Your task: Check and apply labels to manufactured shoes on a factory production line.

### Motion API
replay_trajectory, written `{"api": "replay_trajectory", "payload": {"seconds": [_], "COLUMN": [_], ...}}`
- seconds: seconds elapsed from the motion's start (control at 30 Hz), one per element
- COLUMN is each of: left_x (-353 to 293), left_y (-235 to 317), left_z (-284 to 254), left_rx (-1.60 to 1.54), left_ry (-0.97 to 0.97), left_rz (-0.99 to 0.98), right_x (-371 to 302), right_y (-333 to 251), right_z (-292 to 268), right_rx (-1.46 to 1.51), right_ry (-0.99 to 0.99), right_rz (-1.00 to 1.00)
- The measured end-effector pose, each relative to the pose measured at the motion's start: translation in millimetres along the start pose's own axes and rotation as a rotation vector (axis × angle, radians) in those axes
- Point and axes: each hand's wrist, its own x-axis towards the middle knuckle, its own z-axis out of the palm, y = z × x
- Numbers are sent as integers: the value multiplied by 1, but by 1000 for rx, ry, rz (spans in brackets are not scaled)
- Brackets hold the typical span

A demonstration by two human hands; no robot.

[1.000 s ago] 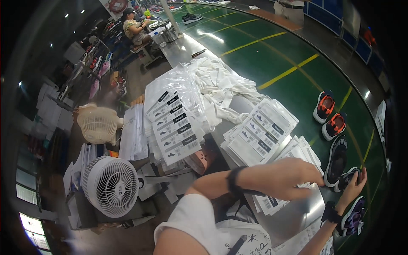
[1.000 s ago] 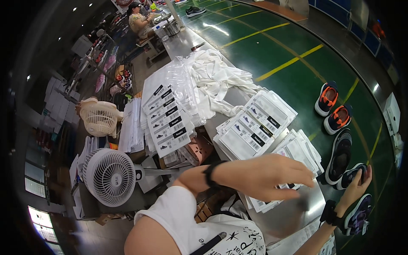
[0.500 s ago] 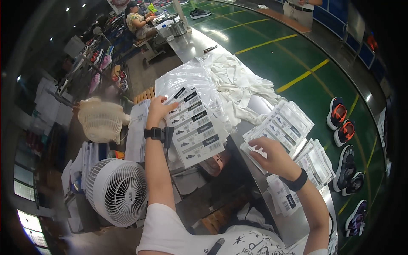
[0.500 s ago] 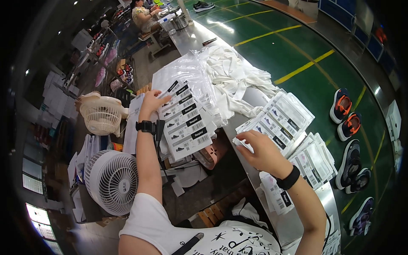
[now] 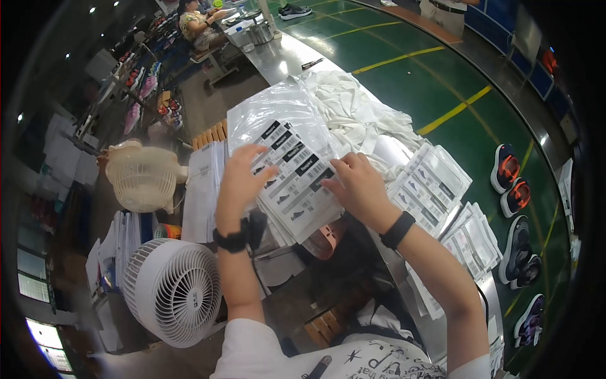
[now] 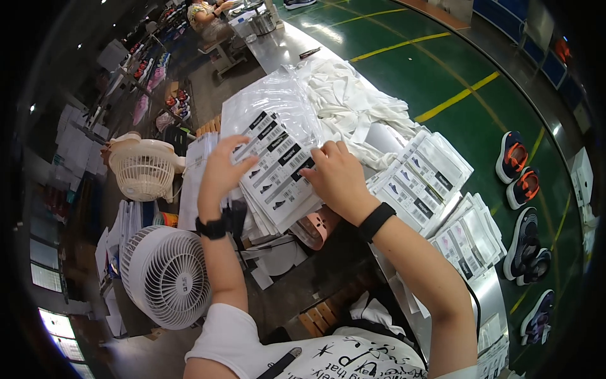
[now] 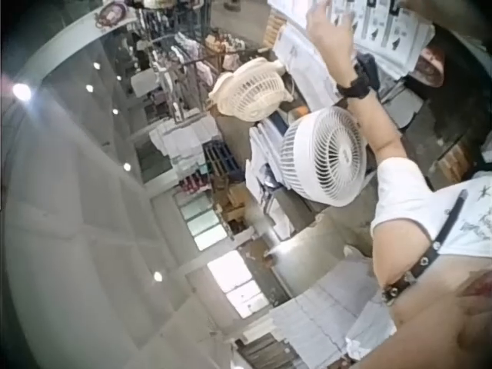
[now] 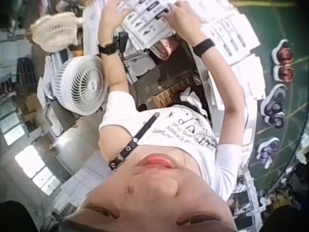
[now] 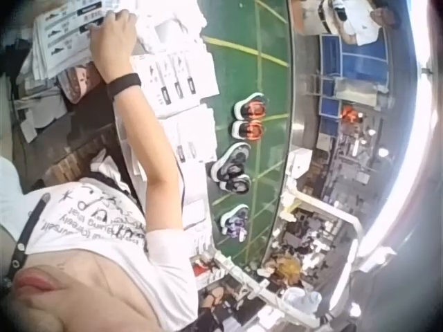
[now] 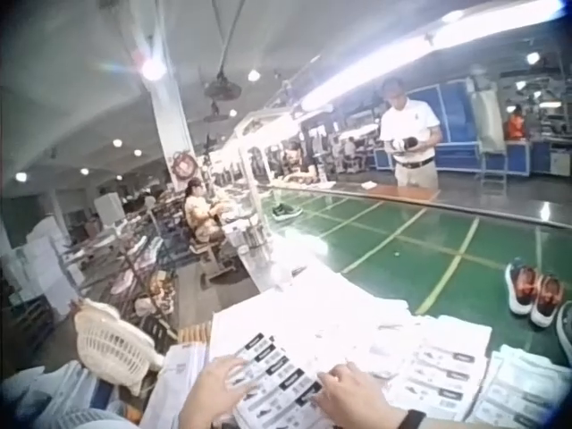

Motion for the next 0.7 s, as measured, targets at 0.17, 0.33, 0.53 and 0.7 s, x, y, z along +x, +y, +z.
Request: {"api": "replay_trajectory", "payload": {"seconds": [0.17,0.33,0.53,0.7], "left_x": [-35,-38,-40,-36], "left_y": [16,11,8,14], "left_z": [35,31,28,28], "left_rx": [174,138,148,169], "left_ry": [-127,-157,-157,-174], "left_rz": [54,35,17,-13], "right_x": [-16,-22,-28,-17], "right_y": [10,6,-1,0], "right_z": [22,27,24,25], "right_rx": [-42,-341,-470,-65], "right_ry": [30,101,46,107], "right_rz": [51,-206,-301,38]}}
